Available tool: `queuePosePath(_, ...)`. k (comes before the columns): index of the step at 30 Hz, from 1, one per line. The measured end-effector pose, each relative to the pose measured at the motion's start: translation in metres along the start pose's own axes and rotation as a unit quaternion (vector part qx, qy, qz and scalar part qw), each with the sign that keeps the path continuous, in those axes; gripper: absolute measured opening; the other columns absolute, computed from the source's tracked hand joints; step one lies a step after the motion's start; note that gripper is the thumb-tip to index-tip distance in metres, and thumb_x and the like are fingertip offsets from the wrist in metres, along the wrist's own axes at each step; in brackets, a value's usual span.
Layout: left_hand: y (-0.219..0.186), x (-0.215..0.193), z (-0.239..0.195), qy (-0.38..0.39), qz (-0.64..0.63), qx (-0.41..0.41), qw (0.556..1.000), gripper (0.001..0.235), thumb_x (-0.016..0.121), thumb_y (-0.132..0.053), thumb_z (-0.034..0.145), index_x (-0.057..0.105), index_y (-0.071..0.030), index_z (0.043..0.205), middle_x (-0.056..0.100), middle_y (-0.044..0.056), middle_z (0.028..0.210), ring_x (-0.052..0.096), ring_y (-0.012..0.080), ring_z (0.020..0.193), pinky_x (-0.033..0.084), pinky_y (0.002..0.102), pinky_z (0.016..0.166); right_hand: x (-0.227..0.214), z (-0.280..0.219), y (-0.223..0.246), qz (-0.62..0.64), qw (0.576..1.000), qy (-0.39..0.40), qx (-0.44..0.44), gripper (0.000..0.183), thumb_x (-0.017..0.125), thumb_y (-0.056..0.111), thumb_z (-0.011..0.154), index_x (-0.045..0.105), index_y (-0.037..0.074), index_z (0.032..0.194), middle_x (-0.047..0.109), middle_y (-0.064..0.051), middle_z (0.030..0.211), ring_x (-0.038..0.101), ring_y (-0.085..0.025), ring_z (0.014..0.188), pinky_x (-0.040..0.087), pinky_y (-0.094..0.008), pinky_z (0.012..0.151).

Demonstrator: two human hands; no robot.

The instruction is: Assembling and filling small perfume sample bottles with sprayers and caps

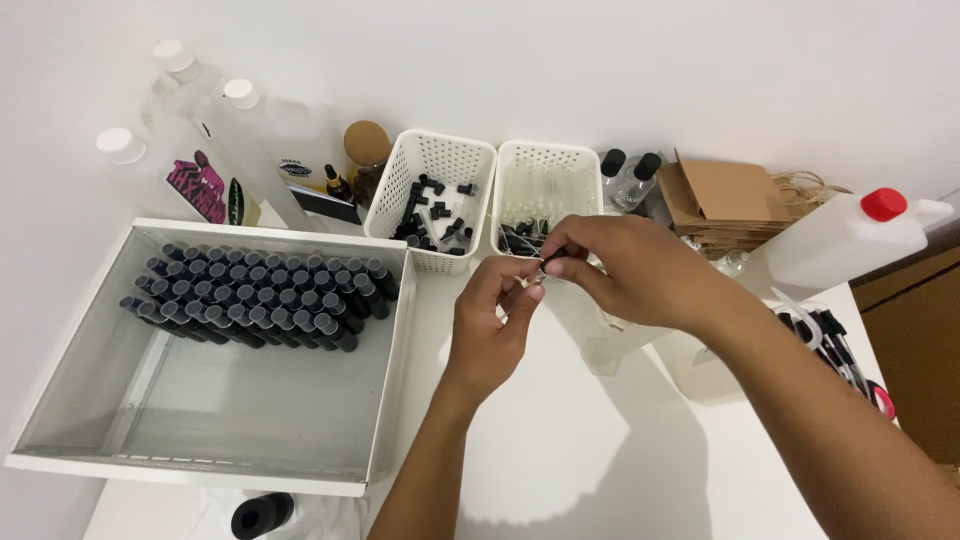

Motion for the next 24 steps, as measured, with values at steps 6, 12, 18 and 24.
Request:
queuePosePath(6,0.002,0.009,-0.007,-0.005,-0.018,0.012,1.0,0.012,0.06,-0.011,0.105,0.065,-0.005,0.113,0.065,0.008,0.095,0.063,0.0177,0.07,0.054,0.03,0.061,0.005,-0.011,-0.006,-0.066,0.995,-0.047,0.051,0.019,0.062,0.032,0.099,0.069,0.015,0.099,0.072,-0.006,0.075,0.074,-0.032,0.078,0.058,-0.047,0.07)
queuePosePath(12,0.016,0.029,-0.018,0.046,-0.147,-0.052,0.987,0.022,0.058,-0.015,0.107,0.057,0.001,0.122,0.067,0.011,0.102,0.065,0.0162,0.084,0.058,0.033,0.077,-0.002,-0.036,0.009,0.165,0.967,-0.174,-0.09,0.013,0.068,0.011,0.095,0.074,0.006,0.106,0.077,-0.012,0.097,0.076,-0.034,0.093,0.061,-0.045,0.082)
queuePosePath(18,-0.015,0.041,-0.021,0.105,-0.045,-0.071,0.991,0.024,0.051,-0.017,0.11,0.067,-0.003,0.12,0.072,0.01,0.095,0.067,0.0172,0.086,0.059,0.04,0.083,0.017,-0.058,-0.031,0.273,0.926,-0.26,-0.026,0.012,0.076,0.013,0.091,0.077,0.003,0.099,0.076,-0.009,0.092,0.074,-0.023,0.086,0.059,-0.037,0.085)
queuePosePath(24,-0.005,0.038,-0.024,-0.006,0.165,-0.038,0.986,0.03,0.052,-0.031,0.107,0.068,-0.005,0.109,0.072,0.015,0.083,0.07,0.0398,0.082,0.056,0.051,0.078,0.047,-0.057,-0.052,0.325,0.886,-0.329,0.018,0.013,0.075,0.01,0.095,0.071,-0.002,0.099,0.068,-0.011,0.081,0.071,-0.02,0.077,0.059,-0.036,0.081)
Point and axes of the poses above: each hand's wrist, its own z-axis towards the middle knuckle, its own x-axis out of the palm, y = z × x, the point moved 9 cm from there along z, towards the middle knuckle
